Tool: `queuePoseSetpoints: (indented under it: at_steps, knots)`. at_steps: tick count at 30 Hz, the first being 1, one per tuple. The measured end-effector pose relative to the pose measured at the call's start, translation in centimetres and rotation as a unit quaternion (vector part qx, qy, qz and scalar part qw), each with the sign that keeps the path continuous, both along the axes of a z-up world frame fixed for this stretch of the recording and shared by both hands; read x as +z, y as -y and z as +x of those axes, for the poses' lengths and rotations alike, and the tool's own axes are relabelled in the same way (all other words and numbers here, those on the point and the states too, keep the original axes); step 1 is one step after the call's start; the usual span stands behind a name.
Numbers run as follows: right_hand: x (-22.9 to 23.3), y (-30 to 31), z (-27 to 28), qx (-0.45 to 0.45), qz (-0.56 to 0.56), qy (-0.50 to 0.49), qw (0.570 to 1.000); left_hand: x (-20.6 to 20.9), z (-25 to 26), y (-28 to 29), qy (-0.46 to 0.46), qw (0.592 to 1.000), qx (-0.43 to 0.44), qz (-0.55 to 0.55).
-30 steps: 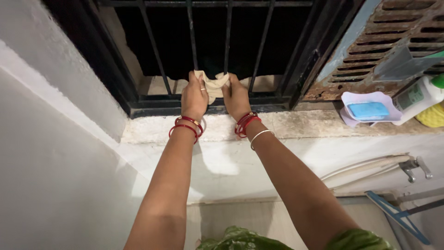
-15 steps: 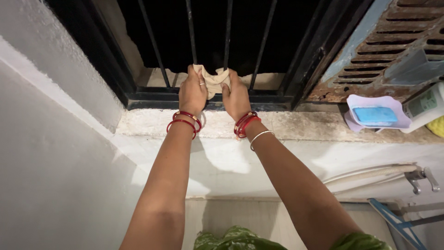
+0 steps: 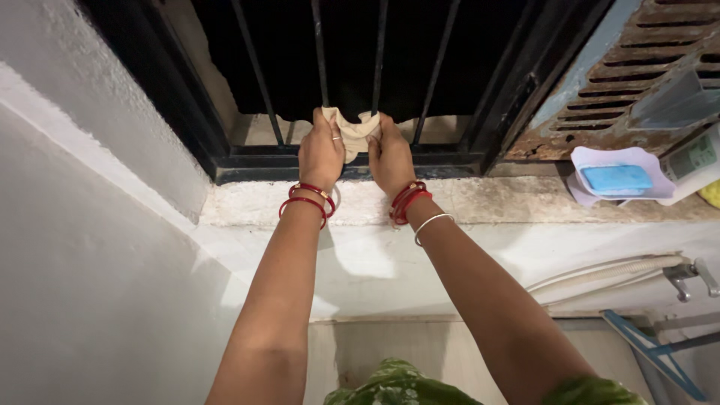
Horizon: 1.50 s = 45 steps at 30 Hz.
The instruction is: The person wipes the black metal window grille with a cloth, moving methodically across the bars and frame. The hands reach through the grille to clean both sides of the bars.
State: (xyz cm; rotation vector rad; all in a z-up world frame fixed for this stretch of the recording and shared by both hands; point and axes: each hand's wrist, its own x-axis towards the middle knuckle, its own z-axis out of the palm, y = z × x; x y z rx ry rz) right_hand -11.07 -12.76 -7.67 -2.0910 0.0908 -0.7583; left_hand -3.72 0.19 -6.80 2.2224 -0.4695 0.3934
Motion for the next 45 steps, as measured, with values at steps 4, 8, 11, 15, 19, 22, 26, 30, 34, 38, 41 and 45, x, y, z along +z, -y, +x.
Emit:
queuePoseSetpoints:
  at_steps: [4,8,11,15,19,22,26,30,34,38,41,45]
  knots:
    - [0.1,-0.2,0.0,-0.001,-0.023,0.055,0.998,-0.1,0.4,-0.2,0.018,1.000,-0.011,-0.004]
    - [-0.2,-0.4,0.1,0.009,-0.017,0.076,0.997,-0.2,0.3,-0.5,-0.008,0.999,-0.030,-0.015]
    - [-0.1,-0.5,0.1,-0.010,-0.005,0.044,0.999,0.3,0.2,-0.6,-0.020,0.999,-0.033,-0.006]
    - [0.0,-0.8,0.1,-0.011,-0.007,0.052,0.999,0.6,0.2,-1.0,-0.027,0.999,-0.045,-0.010]
    - [0.0,-0.9,0.1,-0.021,-0.003,0.043,0.999,0.9,0.1,-1.1,-0.033,0.998,-0.051,0.000]
    - [-0.1,-1.1,0.2,-0.022,0.002,0.064,0.998,0.9,0.2,-1.2,-0.044,0.998,-0.051,0.001]
    - [-0.9,-1.0,0.3,-0.029,-0.022,0.076,0.996,0.4,0.6,-1.2,-0.037,0.998,-0.053,0.004]
    - [-1.4,-0.2,1.5,-0.013,-0.013,0.092,0.996,-0.4,1.6,-1.1,-0.045,0.995,-0.086,-0.025]
    - [-0.7,1.0,3.2,0.034,0.064,0.079,0.994,0.3,3.0,-0.2,-0.002,0.981,-0.132,-0.145]
    - [2.6,1.4,5.4,0.059,0.108,0.146,0.982,3.8,4.1,1.7,0.053,0.963,-0.138,-0.227]
    - [6.3,1.8,6.4,0.108,0.144,0.210,0.961,7.1,4.8,2.2,0.077,0.949,-0.159,-0.262]
    - [10.8,2.6,7.0,0.103,0.186,0.204,0.956,10.8,5.4,3.2,0.136,0.932,-0.154,-0.297]
